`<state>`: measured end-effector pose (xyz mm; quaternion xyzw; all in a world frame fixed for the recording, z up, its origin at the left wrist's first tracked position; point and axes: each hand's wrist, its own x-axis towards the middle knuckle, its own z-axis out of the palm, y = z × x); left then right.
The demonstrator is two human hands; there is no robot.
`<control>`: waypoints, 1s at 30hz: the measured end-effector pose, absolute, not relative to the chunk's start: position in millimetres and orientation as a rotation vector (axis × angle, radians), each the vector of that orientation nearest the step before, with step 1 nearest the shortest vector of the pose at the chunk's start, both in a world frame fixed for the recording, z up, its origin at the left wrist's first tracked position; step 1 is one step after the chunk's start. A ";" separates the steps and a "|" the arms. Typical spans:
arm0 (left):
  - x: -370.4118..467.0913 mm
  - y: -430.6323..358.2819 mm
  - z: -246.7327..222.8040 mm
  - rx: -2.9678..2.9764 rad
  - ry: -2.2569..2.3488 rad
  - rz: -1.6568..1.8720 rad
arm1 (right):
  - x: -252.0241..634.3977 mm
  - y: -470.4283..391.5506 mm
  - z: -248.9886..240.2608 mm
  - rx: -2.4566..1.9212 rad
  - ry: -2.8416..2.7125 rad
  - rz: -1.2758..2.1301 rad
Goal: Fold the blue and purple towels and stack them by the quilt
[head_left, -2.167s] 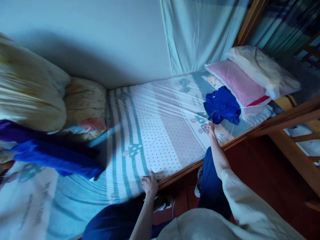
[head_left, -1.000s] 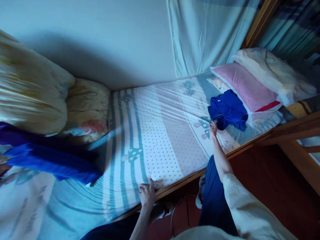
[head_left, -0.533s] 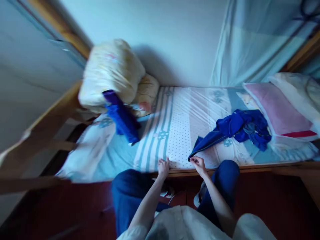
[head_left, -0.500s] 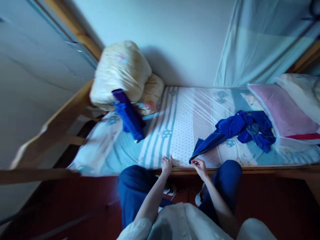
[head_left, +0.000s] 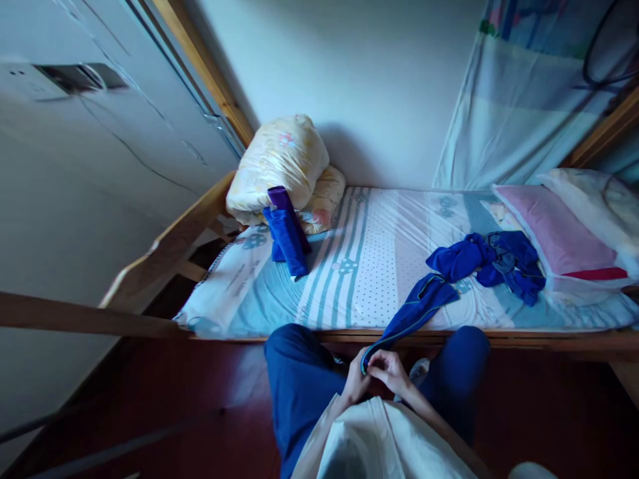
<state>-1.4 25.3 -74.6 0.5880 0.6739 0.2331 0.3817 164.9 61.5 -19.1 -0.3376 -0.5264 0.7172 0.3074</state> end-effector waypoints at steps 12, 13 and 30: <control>40.3 26.8 29.3 1.127 1.767 1.261 | 197.5 83.0 -7.9 -1.102 -1.628 1.156; 43.7 27.0 37.6 1.132 1.764 1.270 | 200.0 83.8 -10.2 -1.116 -1.673 1.151; 17.9 43.8 83.0 0.734 1.907 1.574 | 252.1 132.2 26.1 -1.352 -1.494 0.741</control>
